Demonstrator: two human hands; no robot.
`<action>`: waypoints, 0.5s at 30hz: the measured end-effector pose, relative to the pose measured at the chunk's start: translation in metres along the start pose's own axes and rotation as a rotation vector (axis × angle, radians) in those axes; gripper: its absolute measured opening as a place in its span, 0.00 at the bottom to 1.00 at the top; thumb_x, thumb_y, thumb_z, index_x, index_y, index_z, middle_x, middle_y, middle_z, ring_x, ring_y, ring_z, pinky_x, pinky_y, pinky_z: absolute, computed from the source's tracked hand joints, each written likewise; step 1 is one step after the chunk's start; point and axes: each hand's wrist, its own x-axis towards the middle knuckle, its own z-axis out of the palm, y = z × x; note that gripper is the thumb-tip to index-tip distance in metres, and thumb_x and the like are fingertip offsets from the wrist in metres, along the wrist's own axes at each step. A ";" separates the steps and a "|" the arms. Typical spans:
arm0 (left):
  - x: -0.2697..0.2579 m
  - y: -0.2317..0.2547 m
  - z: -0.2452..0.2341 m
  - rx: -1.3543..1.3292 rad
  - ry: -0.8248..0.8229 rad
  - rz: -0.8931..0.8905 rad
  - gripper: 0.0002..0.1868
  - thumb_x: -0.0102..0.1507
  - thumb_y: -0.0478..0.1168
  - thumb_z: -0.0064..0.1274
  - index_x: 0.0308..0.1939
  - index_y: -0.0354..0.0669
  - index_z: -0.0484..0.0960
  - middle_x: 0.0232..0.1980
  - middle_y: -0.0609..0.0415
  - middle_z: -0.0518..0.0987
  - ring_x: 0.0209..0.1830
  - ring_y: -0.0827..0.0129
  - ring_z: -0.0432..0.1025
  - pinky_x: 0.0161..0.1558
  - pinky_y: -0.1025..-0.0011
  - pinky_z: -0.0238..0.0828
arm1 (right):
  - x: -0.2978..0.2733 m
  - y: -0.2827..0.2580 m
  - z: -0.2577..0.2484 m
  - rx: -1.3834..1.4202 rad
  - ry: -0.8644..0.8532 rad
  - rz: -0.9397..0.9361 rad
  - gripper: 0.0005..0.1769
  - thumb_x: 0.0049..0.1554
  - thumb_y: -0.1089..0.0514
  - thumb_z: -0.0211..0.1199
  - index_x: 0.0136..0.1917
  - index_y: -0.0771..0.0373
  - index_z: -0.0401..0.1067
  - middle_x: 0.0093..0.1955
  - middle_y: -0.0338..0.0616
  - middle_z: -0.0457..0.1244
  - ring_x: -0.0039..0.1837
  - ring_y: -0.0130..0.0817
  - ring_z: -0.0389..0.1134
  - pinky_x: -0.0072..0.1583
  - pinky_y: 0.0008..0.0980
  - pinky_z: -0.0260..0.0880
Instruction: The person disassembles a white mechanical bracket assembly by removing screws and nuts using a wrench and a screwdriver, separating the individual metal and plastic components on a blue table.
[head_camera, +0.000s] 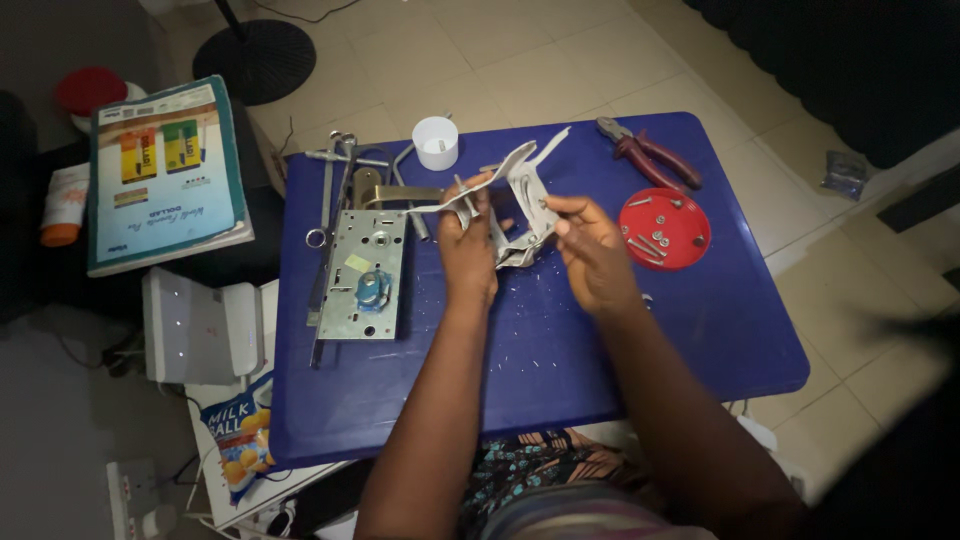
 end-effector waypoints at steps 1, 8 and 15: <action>0.001 0.000 0.000 -0.017 0.001 -0.029 0.15 0.68 0.46 0.52 0.56 0.46 0.76 0.53 0.59 0.77 0.51 0.74 0.73 0.40 0.72 0.80 | 0.000 0.000 0.001 -0.020 -0.025 -0.026 0.21 0.63 0.67 0.64 0.68 0.74 0.66 0.64 0.55 0.63 0.64 0.35 0.64 0.67 0.34 0.61; 0.001 -0.009 0.002 0.003 0.015 -0.072 0.18 0.71 0.48 0.52 0.60 0.43 0.75 0.53 0.52 0.75 0.49 0.68 0.71 0.41 0.69 0.77 | -0.009 -0.004 0.030 -0.367 -0.029 -0.187 0.30 0.55 0.71 0.66 0.68 0.72 0.59 0.64 0.52 0.61 0.65 0.37 0.66 0.67 0.37 0.69; -0.017 0.021 0.023 -0.005 -0.104 0.228 0.27 0.65 0.38 0.57 0.65 0.48 0.64 0.66 0.55 0.68 0.66 0.70 0.66 0.65 0.72 0.67 | 0.005 -0.008 0.011 0.143 0.095 -0.123 0.18 0.62 0.63 0.59 0.64 0.69 0.61 0.68 0.65 0.61 0.62 0.50 0.70 0.66 0.51 0.72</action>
